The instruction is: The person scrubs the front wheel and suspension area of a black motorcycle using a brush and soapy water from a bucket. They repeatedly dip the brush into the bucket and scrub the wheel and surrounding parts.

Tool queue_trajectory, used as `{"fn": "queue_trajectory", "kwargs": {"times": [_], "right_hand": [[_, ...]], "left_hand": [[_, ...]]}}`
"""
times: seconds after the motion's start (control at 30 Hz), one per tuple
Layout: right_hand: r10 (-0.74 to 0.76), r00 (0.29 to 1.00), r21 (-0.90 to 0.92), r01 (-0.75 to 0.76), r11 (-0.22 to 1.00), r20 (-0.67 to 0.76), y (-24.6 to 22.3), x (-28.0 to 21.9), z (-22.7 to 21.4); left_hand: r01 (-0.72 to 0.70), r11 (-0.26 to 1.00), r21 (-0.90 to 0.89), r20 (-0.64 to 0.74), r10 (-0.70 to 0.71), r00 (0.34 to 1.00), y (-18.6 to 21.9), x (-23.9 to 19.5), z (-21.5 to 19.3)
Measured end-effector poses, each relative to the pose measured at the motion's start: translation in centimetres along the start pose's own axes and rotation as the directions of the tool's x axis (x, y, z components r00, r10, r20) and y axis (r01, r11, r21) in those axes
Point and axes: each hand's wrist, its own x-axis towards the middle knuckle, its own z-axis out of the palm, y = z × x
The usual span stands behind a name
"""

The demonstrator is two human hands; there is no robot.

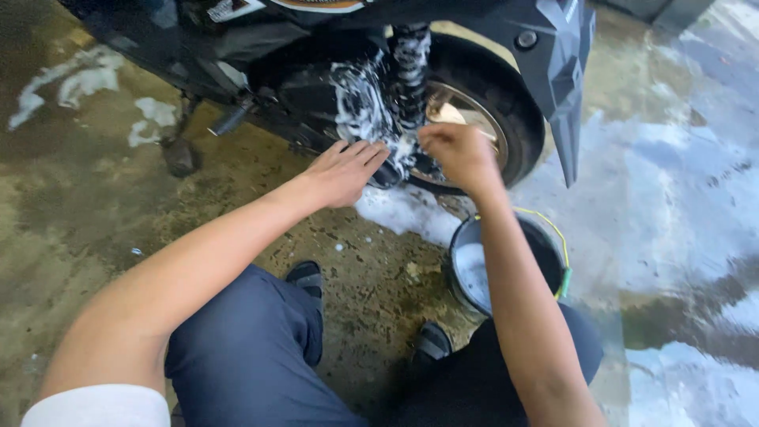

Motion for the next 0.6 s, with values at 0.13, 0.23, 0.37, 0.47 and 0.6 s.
{"fn": "queue_trajectory", "kwargs": {"times": [0.13, 0.23, 0.37, 0.47, 0.6], "right_hand": [[0.22, 0.914, -0.337, -0.1, 0.936, 0.34, 7.6, -0.7, 6.0], [0.528, 0.709, -0.769, 0.032, 0.638, 0.467, 13.7, -3.3, 10.9], [0.683, 0.447, -0.814, 0.241, 0.529, 0.577, 25.8, -9.2, 16.9], [0.569, 0.554, -0.794, 0.412, 0.447, 0.608, 21.8, -11.9, 15.1], [0.637, 0.484, -0.797, 0.431, 0.423, 0.6, 25.4, -12.5, 17.1]], "left_hand": [[-0.126, 0.991, 0.035, 0.19, 0.117, 0.975, 1.6, 1.7, 5.2], [-0.118, 0.987, -0.111, 0.375, 0.151, 0.915, 3.1, 3.6, 9.1], [-0.177, 0.983, -0.053, 0.372, 0.184, 0.91, 3.9, 3.1, 9.2], [-0.165, 0.984, -0.065, 0.398, 0.177, 0.9, 4.2, 2.7, 9.3], [-0.167, 0.985, -0.048, 0.392, 0.173, 0.904, 4.3, 2.0, 9.2]]}}
